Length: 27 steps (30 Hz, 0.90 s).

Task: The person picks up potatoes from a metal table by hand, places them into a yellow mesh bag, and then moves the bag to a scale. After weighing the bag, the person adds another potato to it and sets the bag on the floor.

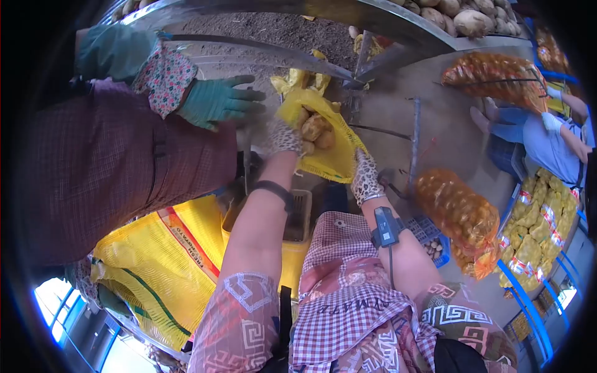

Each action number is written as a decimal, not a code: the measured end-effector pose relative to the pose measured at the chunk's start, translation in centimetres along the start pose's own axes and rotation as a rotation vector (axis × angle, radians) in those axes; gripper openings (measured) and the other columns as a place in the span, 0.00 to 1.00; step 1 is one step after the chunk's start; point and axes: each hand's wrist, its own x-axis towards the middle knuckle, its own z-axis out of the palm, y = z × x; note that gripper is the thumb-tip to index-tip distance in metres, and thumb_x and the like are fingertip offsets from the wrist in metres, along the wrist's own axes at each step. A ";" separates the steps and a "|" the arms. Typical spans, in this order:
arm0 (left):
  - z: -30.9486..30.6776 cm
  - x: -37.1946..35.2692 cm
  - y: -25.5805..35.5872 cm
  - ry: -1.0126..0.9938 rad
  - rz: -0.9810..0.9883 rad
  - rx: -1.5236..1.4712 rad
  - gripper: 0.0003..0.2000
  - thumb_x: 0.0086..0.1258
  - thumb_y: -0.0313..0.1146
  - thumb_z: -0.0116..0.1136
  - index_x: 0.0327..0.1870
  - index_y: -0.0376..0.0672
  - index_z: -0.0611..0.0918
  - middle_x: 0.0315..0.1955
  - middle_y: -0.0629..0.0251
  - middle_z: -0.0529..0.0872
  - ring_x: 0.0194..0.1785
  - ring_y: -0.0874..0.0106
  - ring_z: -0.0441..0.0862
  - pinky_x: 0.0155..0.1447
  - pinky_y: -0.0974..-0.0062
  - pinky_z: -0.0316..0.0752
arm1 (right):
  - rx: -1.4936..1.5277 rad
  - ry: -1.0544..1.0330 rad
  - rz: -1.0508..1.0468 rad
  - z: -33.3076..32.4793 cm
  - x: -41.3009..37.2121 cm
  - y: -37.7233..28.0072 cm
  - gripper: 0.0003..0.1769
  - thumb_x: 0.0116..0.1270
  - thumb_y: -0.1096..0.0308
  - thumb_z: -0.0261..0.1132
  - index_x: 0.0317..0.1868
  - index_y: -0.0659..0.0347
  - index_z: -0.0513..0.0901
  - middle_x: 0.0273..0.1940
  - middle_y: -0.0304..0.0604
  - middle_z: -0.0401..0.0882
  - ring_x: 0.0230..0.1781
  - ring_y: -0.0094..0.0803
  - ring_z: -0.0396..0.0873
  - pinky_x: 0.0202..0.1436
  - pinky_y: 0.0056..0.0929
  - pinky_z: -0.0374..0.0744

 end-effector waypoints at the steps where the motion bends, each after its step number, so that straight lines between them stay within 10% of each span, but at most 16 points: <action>1: 2.3 2.0 -2.7 -0.136 -0.067 0.152 0.27 0.67 0.54 0.51 0.58 0.42 0.79 0.54 0.45 0.81 0.58 0.51 0.78 0.61 0.58 0.74 | -0.025 0.041 0.018 0.1 -1.5 -0.9 0.17 0.73 0.63 0.59 0.54 0.67 0.78 0.47 0.44 0.81 0.43 0.30 0.78 0.49 0.28 0.77; 5: 11.6 3.5 -15.1 -0.206 -0.092 0.289 0.22 0.71 0.48 0.49 0.56 0.41 0.80 0.49 0.50 0.84 0.53 0.51 0.81 0.57 0.59 0.76 | -0.036 -0.119 0.021 -2.7 -2.3 -0.1 0.15 0.74 0.66 0.58 0.54 0.68 0.78 0.46 0.42 0.81 0.43 0.27 0.78 0.47 0.27 0.77; 7: 12.9 1.3 -16.9 -0.022 0.427 -0.250 0.18 0.73 0.39 0.44 0.56 0.39 0.80 0.47 0.50 0.84 0.52 0.54 0.82 0.57 0.59 0.75 | -0.264 -0.150 -0.091 -4.0 -2.4 0.6 0.16 0.74 0.65 0.58 0.54 0.67 0.79 0.44 0.43 0.82 0.41 0.30 0.79 0.46 0.28 0.78; 9: 10.7 -1.3 -15.6 -0.279 0.015 -0.297 0.13 0.71 0.32 0.47 0.47 0.40 0.83 0.43 0.50 0.85 0.49 0.58 0.83 0.51 0.62 0.79 | -0.497 -0.187 -0.185 -5.4 -3.7 0.8 0.16 0.74 0.63 0.59 0.54 0.65 0.79 0.43 0.43 0.83 0.40 0.33 0.80 0.45 0.29 0.78; 11: 9.2 -5.4 -14.9 -0.114 0.406 0.455 0.12 0.68 0.32 0.50 0.47 0.41 0.82 0.41 0.52 0.85 0.48 0.59 0.83 0.50 0.64 0.78 | -0.658 -0.181 -0.176 -7.0 -5.1 0.3 0.17 0.72 0.60 0.60 0.52 0.63 0.81 0.38 0.49 0.84 0.38 0.42 0.82 0.42 0.32 0.78; 14: 11.4 -9.5 -17.6 0.064 0.736 0.665 0.11 0.67 0.28 0.50 0.46 0.41 0.82 0.40 0.54 0.85 0.46 0.59 0.82 0.48 0.65 0.77 | -0.823 -0.124 -0.132 -9.7 -8.6 -1.2 0.17 0.72 0.57 0.60 0.48 0.64 0.83 0.35 0.52 0.84 0.36 0.43 0.83 0.39 0.35 0.78; 16: 14.0 -10.3 -19.4 -0.269 -0.152 -0.509 0.14 0.66 0.26 0.51 0.51 0.40 0.81 0.43 0.53 0.85 0.48 0.60 0.83 0.49 0.67 0.77 | -0.820 -0.244 -0.122 -11.1 -11.0 -2.2 0.18 0.72 0.56 0.60 0.48 0.64 0.82 0.35 0.52 0.84 0.34 0.42 0.82 0.39 0.36 0.78; 17: 13.0 -11.0 -17.8 -0.273 -0.143 -0.508 0.14 0.66 0.26 0.51 0.51 0.40 0.81 0.43 0.53 0.85 0.48 0.60 0.83 0.49 0.67 0.77 | -0.758 -0.310 -0.148 -12.3 -10.7 -1.1 0.19 0.73 0.55 0.59 0.49 0.64 0.82 0.35 0.51 0.84 0.34 0.40 0.82 0.40 0.36 0.77; 19: 11.1 -13.6 -12.5 -0.293 0.616 0.585 0.13 0.68 0.28 0.52 0.50 0.37 0.82 0.42 0.52 0.86 0.47 0.61 0.84 0.49 0.67 0.77 | -0.829 -0.312 -0.076 -15.4 -11.6 -2.2 0.20 0.73 0.54 0.59 0.49 0.64 0.82 0.35 0.51 0.84 0.34 0.40 0.81 0.40 0.35 0.77; 20: 10.6 -14.8 -9.5 -0.291 0.620 0.584 0.13 0.68 0.28 0.52 0.50 0.37 0.82 0.42 0.52 0.86 0.47 0.61 0.84 0.49 0.67 0.77 | -0.904 -0.317 0.014 -16.4 -12.7 -3.6 0.20 0.73 0.54 0.59 0.50 0.63 0.82 0.35 0.51 0.84 0.34 0.39 0.80 0.40 0.35 0.77; 22: 10.9 -16.9 -4.7 -0.576 -0.231 -0.322 0.12 0.71 0.31 0.52 0.46 0.35 0.83 0.39 0.50 0.87 0.43 0.59 0.85 0.49 0.64 0.76 | -0.863 -0.329 0.034 -19.9 -11.8 -3.4 0.18 0.74 0.57 0.59 0.50 0.65 0.81 0.36 0.39 0.82 0.34 0.26 0.75 0.39 0.30 0.75; 25: 13.6 -18.6 -1.9 -0.556 -0.118 -0.251 0.14 0.73 0.37 0.51 0.44 0.36 0.84 0.35 0.46 0.86 0.39 0.54 0.83 0.48 0.60 0.75 | -0.665 -0.354 0.103 -23.7 -11.2 -4.4 0.21 0.74 0.54 0.59 0.50 0.66 0.81 0.38 0.40 0.82 0.36 0.27 0.76 0.40 0.30 0.76; 27: 15.8 -20.0 0.6 -0.501 0.118 0.091 0.14 0.74 0.38 0.51 0.45 0.36 0.83 0.34 0.44 0.85 0.39 0.54 0.83 0.47 0.58 0.74 | -0.149 -0.056 0.792 -28.6 -3.5 1.5 0.18 0.75 0.57 0.58 0.51 0.64 0.81 0.37 0.38 0.82 0.35 0.26 0.76 0.40 0.28 0.76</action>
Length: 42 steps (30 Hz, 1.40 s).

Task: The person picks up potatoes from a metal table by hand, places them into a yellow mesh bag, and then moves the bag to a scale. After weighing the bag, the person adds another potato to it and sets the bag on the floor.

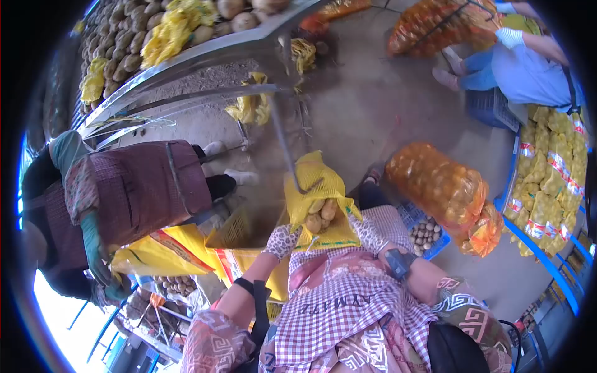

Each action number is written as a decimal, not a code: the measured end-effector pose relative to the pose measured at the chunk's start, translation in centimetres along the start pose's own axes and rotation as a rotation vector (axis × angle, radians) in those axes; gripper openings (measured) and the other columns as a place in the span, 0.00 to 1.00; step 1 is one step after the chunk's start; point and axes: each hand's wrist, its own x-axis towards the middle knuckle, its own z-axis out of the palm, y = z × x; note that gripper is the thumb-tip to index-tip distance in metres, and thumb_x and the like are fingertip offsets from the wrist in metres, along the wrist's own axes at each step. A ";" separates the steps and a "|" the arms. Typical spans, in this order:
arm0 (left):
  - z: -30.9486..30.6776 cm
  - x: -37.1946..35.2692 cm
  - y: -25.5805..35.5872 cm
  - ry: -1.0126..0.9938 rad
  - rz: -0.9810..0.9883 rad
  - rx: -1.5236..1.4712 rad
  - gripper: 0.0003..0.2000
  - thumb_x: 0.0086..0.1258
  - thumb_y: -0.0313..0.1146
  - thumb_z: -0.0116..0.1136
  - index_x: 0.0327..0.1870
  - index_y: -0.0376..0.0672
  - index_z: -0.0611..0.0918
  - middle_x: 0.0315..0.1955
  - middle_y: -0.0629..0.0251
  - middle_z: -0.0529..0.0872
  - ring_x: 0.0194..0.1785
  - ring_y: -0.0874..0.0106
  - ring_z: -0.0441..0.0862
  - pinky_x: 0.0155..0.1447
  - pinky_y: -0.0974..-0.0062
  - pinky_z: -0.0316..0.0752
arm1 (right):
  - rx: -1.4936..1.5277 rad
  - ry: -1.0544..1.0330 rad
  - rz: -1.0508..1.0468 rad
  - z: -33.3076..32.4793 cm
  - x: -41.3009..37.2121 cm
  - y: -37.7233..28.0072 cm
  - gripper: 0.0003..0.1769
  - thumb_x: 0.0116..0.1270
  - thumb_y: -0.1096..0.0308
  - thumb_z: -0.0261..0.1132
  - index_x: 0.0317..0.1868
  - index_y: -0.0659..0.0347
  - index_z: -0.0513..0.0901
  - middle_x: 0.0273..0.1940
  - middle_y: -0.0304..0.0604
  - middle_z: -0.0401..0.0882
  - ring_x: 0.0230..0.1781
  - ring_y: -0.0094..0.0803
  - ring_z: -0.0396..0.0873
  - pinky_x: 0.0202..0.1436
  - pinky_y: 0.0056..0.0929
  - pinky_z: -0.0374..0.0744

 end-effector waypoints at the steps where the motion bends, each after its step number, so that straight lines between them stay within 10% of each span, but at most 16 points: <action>1: 1.2 0.4 0.1 0.048 0.203 0.189 0.13 0.74 0.38 0.50 0.43 0.37 0.83 0.33 0.45 0.85 0.38 0.53 0.82 0.45 0.58 0.74 | 0.300 0.148 0.267 -2.6 4.8 -0.2 0.16 0.75 0.58 0.58 0.51 0.63 0.81 0.37 0.37 0.82 0.35 0.25 0.76 0.40 0.28 0.75; 3: 3.3 1.9 -0.4 0.046 0.397 0.454 0.13 0.74 0.39 0.49 0.40 0.38 0.82 0.29 0.50 0.84 0.32 0.54 0.80 0.36 0.59 0.73 | -0.211 -0.151 -0.484 -4.6 -6.6 -0.4 0.23 0.72 0.53 0.61 0.52 0.67 0.80 0.43 0.41 0.83 0.41 0.31 0.79 0.45 0.31 0.77; 5: 2.1 2.8 2.8 0.064 0.290 0.243 0.12 0.74 0.37 0.49 0.43 0.40 0.82 0.31 0.54 0.84 0.29 0.55 0.79 0.33 0.64 0.74 | -0.245 -0.008 -0.437 -2.8 -15.1 -5.1 0.22 0.72 0.54 0.60 0.52 0.66 0.81 0.47 0.42 0.83 0.46 0.33 0.81 0.48 0.31 0.77; 7: 0.3 3.0 8.6 -0.012 -0.305 -0.333 0.12 0.75 0.37 0.50 0.43 0.38 0.81 0.31 0.57 0.85 0.29 0.60 0.80 0.33 0.65 0.75 | -0.561 0.197 -0.395 -2.3 -24.1 -9.9 0.22 0.74 0.55 0.58 0.54 0.67 0.79 0.50 0.47 0.82 0.48 0.38 0.81 0.51 0.35 0.78; 8: 0.5 3.7 9.9 -0.015 -0.293 -0.321 0.12 0.75 0.37 0.50 0.43 0.38 0.81 0.31 0.57 0.85 0.29 0.60 0.80 0.33 0.65 0.75 | -1.146 0.340 -0.801 -8.5 -15.4 -6.3 0.22 0.74 0.59 0.55 0.59 0.68 0.75 0.51 0.54 0.81 0.49 0.45 0.80 0.54 0.37 0.78; 9: 0.7 4.5 10.9 -0.009 -0.352 -0.575 0.13 0.74 0.38 0.51 0.42 0.38 0.82 0.30 0.60 0.84 0.30 0.64 0.80 0.34 0.67 0.75 | -1.124 0.353 -0.807 -9.7 -13.5 -6.2 0.22 0.74 0.59 0.55 0.59 0.68 0.75 0.51 0.54 0.81 0.49 0.45 0.80 0.54 0.37 0.78; 11: 1.2 6.5 9.9 -0.028 -0.387 -0.810 0.13 0.74 0.39 0.52 0.41 0.37 0.82 0.29 0.64 0.84 0.30 0.68 0.80 0.34 0.68 0.75 | 0.338 -0.144 -0.551 -10.4 -12.3 -7.0 0.25 0.72 0.64 0.55 0.65 0.69 0.69 0.55 0.61 0.77 0.54 0.53 0.78 0.61 0.43 0.75; 13: 3.4 10.1 7.4 0.209 0.210 0.166 0.17 0.73 0.43 0.52 0.44 0.36 0.83 0.32 0.56 0.84 0.35 0.62 0.82 0.40 0.63 0.76 | -0.887 0.666 -1.668 -13.2 -14.2 -7.7 0.17 0.72 0.62 0.58 0.55 0.64 0.77 0.47 0.46 0.81 0.46 0.36 0.80 0.53 0.34 0.79; 15: 4.9 12.2 11.9 0.073 0.058 -0.270 0.16 0.74 0.41 0.53 0.44 0.35 0.82 0.29 0.62 0.85 0.30 0.69 0.81 0.35 0.69 0.76 | 0.401 -0.062 -0.828 -14.9 -14.9 -10.5 0.15 0.72 0.59 0.60 0.51 0.61 0.79 0.44 0.39 0.79 0.42 0.28 0.77 0.49 0.29 0.79; 18: 2.8 10.0 23.6 -0.057 -0.112 -0.569 0.15 0.74 0.39 0.54 0.44 0.33 0.82 0.33 0.63 0.84 0.32 0.73 0.80 0.36 0.72 0.76 | 0.608 -0.129 -0.863 -16.4 -19.4 -12.6 0.17 0.72 0.58 0.60 0.52 0.61 0.79 0.44 0.39 0.79 0.41 0.29 0.77 0.47 0.30 0.79; 27: -1.4 14.3 36.8 -0.204 0.131 -0.508 0.14 0.74 0.37 0.54 0.45 0.32 0.82 0.33 0.65 0.84 0.34 0.77 0.78 0.38 0.74 0.75 | 0.862 -0.100 -0.938 -20.5 -21.5 -16.6 0.22 0.75 0.56 0.55 0.61 0.63 0.74 0.52 0.45 0.79 0.51 0.35 0.79 0.56 0.36 0.81; 29: -2.7 15.3 39.2 -0.260 0.156 -0.476 0.14 0.74 0.37 0.54 0.45 0.33 0.82 0.33 0.66 0.84 0.35 0.77 0.77 0.39 0.74 0.75 | 0.212 0.377 -1.341 -20.7 -20.3 -17.4 0.20 0.75 0.57 0.56 0.54 0.66 0.78 0.47 0.46 0.82 0.44 0.34 0.80 0.50 0.34 0.80; 33: -5.6 18.0 41.6 -0.248 0.135 -0.515 0.14 0.73 0.37 0.55 0.46 0.33 0.82 0.33 0.64 0.84 0.36 0.76 0.79 0.40 0.73 0.76 | 0.530 0.197 -0.995 -18.0 -24.6 -20.6 0.17 0.76 0.64 0.53 0.55 0.66 0.78 0.42 0.52 0.83 0.41 0.44 0.82 0.47 0.41 0.80; 34: -6.4 18.8 41.9 -0.214 0.283 -0.299 0.14 0.73 0.38 0.56 0.46 0.33 0.82 0.34 0.64 0.84 0.36 0.76 0.79 0.40 0.72 0.76 | -0.260 0.671 -1.474 -19.1 -22.4 -20.7 0.16 0.75 0.65 0.53 0.54 0.66 0.78 0.42 0.53 0.83 0.39 0.46 0.82 0.45 0.40 0.80; 39: -8.5 21.4 46.5 -0.321 0.024 -0.360 0.14 0.75 0.36 0.54 0.48 0.32 0.81 0.38 0.65 0.84 0.40 0.76 0.79 0.45 0.73 0.77 | 0.727 0.168 -1.008 -17.7 -23.1 -24.5 0.19 0.75 0.58 0.57 0.54 0.64 0.79 0.45 0.40 0.82 0.42 0.27 0.80 0.47 0.29 0.80; 42: -8.2 25.9 47.1 -0.382 0.062 -0.240 0.14 0.75 0.36 0.54 0.48 0.32 0.81 0.38 0.65 0.84 0.39 0.77 0.80 0.44 0.74 0.77 | 0.726 0.266 -0.995 -18.3 -23.5 -26.1 0.19 0.74 0.58 0.58 0.53 0.65 0.80 0.44 0.40 0.82 0.40 0.27 0.79 0.46 0.29 0.80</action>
